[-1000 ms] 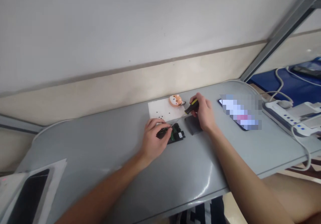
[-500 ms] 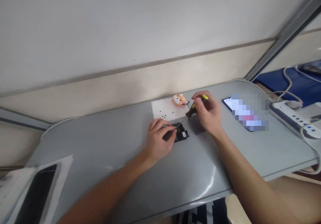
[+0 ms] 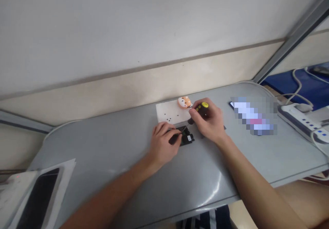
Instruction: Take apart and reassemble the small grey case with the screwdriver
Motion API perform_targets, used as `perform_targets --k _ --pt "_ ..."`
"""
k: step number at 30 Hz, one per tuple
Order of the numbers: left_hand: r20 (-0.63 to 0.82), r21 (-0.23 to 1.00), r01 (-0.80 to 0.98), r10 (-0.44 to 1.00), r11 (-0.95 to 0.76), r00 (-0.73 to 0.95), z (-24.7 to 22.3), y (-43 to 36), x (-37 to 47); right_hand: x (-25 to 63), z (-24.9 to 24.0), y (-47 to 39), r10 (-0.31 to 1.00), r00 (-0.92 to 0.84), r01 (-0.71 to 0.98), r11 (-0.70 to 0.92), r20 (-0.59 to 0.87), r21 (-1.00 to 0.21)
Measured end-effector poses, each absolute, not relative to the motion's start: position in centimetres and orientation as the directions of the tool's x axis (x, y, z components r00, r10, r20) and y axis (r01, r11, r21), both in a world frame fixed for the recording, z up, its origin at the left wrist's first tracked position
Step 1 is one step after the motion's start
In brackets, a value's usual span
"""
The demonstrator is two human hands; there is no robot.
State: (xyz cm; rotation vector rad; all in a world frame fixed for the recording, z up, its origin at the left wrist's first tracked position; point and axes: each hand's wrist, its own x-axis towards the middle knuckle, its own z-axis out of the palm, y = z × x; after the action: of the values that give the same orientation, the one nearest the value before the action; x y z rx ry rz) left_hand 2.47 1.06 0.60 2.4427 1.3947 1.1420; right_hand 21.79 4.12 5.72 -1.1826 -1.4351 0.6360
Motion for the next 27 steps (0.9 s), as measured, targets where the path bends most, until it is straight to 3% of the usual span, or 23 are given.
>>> perform_targets --k 12,27 --pt "0.41 0.449 0.637 0.777 -0.627 0.477 1.7 0.8 2.5 22.0 5.0 4.7 0.906 0.128 0.36 0.336 0.403 -0.87" --pt "0.423 0.423 0.621 0.75 -0.66 0.509 1.5 0.9 2.6 21.8 4.8 4.4 0.901 0.086 0.374 0.366 0.424 -0.852"
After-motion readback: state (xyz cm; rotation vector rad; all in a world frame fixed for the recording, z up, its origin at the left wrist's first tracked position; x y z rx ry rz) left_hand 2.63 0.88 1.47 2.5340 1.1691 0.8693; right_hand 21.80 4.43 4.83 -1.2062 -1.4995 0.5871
